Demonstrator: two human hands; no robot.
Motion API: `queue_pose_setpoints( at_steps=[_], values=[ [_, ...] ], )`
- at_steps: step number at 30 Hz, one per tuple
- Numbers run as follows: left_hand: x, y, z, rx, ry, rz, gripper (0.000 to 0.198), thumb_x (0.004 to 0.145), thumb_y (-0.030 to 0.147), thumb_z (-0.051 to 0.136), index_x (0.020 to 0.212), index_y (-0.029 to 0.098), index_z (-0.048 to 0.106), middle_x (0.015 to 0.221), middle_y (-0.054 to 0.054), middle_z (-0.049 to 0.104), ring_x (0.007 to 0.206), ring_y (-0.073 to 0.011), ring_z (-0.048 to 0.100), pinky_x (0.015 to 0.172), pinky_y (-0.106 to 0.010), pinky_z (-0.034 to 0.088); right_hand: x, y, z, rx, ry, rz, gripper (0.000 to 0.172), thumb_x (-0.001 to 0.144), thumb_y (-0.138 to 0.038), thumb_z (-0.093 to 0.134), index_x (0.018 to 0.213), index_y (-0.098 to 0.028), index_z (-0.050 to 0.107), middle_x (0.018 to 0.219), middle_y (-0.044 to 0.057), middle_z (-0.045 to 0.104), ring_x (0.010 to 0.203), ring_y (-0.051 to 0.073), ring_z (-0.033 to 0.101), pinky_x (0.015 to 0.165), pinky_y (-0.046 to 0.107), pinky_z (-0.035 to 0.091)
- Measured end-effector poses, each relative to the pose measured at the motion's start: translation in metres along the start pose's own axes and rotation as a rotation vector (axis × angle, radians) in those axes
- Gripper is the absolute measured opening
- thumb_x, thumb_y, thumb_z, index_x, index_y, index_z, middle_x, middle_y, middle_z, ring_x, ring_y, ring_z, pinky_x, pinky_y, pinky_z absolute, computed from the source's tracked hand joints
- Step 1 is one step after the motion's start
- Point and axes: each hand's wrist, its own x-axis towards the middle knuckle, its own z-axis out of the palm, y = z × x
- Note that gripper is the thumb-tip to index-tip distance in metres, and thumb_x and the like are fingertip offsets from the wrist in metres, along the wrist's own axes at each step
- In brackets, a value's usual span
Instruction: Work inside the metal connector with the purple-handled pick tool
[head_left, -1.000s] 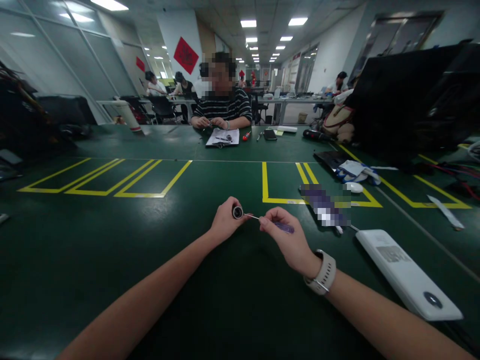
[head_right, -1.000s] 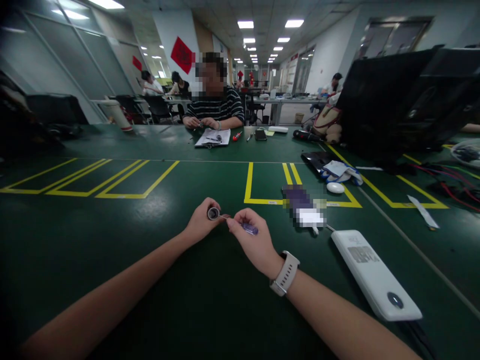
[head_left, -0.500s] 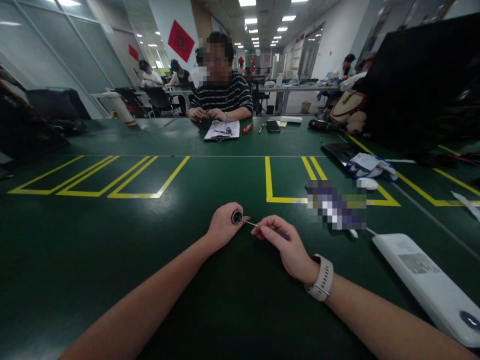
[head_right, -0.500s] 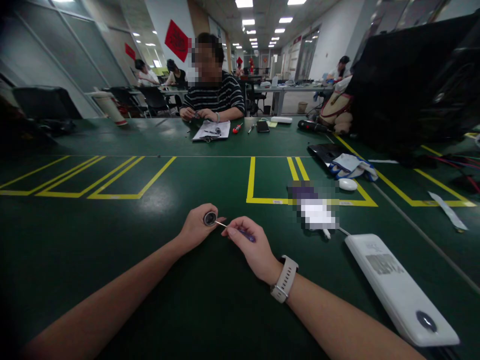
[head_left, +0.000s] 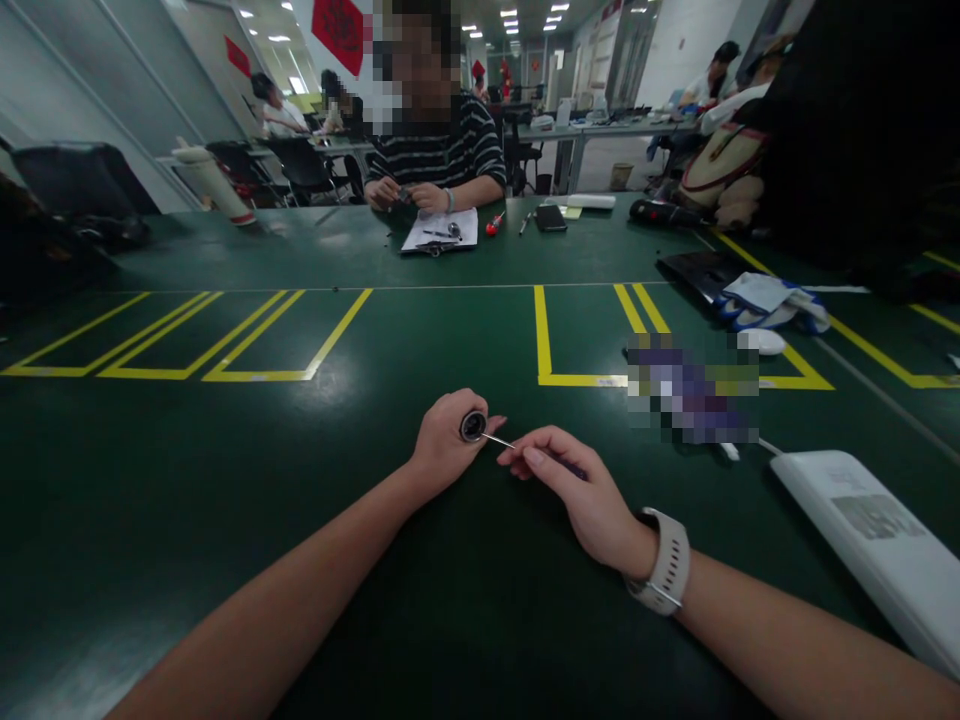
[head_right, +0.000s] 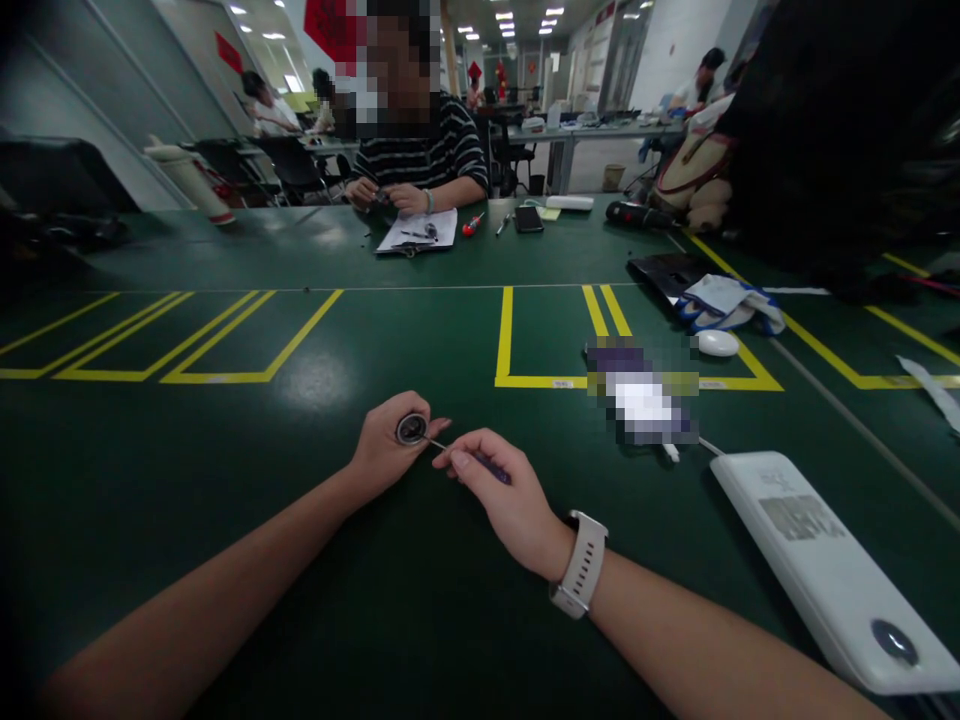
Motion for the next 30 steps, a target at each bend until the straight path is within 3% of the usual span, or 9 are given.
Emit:
queue_pose_setpoints(
  at_steps=[4,13,22,25,30],
  values=[
    [0.000,0.001,-0.001,0.015,-0.008,0.031,0.026,0.078,0.032,0.059,0.063,0.019,0.043,0.063,0.002,0.050,0.060,-0.0121,0.047,0.057,-0.024,0.035,0.002,0.003,-0.002,0.094,-0.008,-0.014,0.015,0.088,-0.028,0.050,0.091,-0.019,0.062,0.092,0.004,0.064,0.085,0.016,0.058,0.078,0.034,0.046],
    [0.000,0.001,-0.001,0.037,-0.062,0.093,0.020,0.078,0.032,0.059,0.067,0.019,0.049,0.068,0.001,0.057,0.066,-0.0136,0.052,0.065,-0.027,0.039,-0.005,-0.009,-0.003,-0.322,0.033,-0.189,0.015,0.087,-0.019,0.048,0.090,-0.018,0.063,0.087,0.004,0.063,0.082,0.017,0.058,0.075,0.035,0.046],
    [0.002,0.001,0.000,-0.033,-0.067,0.032,0.020,0.077,0.034,0.060,0.069,0.019,0.051,0.070,0.000,0.058,0.066,-0.0137,0.053,0.062,-0.025,0.039,-0.006,-0.001,0.002,-0.414,0.055,-0.312,0.017,0.085,-0.013,0.050,0.097,-0.020,0.060,0.096,0.005,0.063,0.092,0.019,0.057,0.082,0.039,0.047],
    [0.001,0.001,0.000,-0.053,-0.087,0.035,0.019,0.078,0.033,0.060,0.069,0.018,0.051,0.071,0.000,0.057,0.066,-0.0133,0.053,0.062,-0.025,0.039,-0.005,-0.002,0.000,-0.401,0.041,-0.302,0.016,0.085,-0.013,0.051,0.096,-0.019,0.061,0.097,0.006,0.063,0.093,0.019,0.058,0.083,0.038,0.047],
    [0.001,0.001,0.000,-0.037,-0.139,0.055,0.020,0.079,0.032,0.057,0.068,0.018,0.049,0.068,0.002,0.054,0.062,-0.0116,0.050,0.058,-0.024,0.038,-0.003,-0.007,-0.002,-0.360,0.087,-0.161,0.014,0.087,-0.022,0.050,0.089,-0.017,0.063,0.086,0.005,0.064,0.082,0.018,0.060,0.074,0.035,0.047]
  ],
)
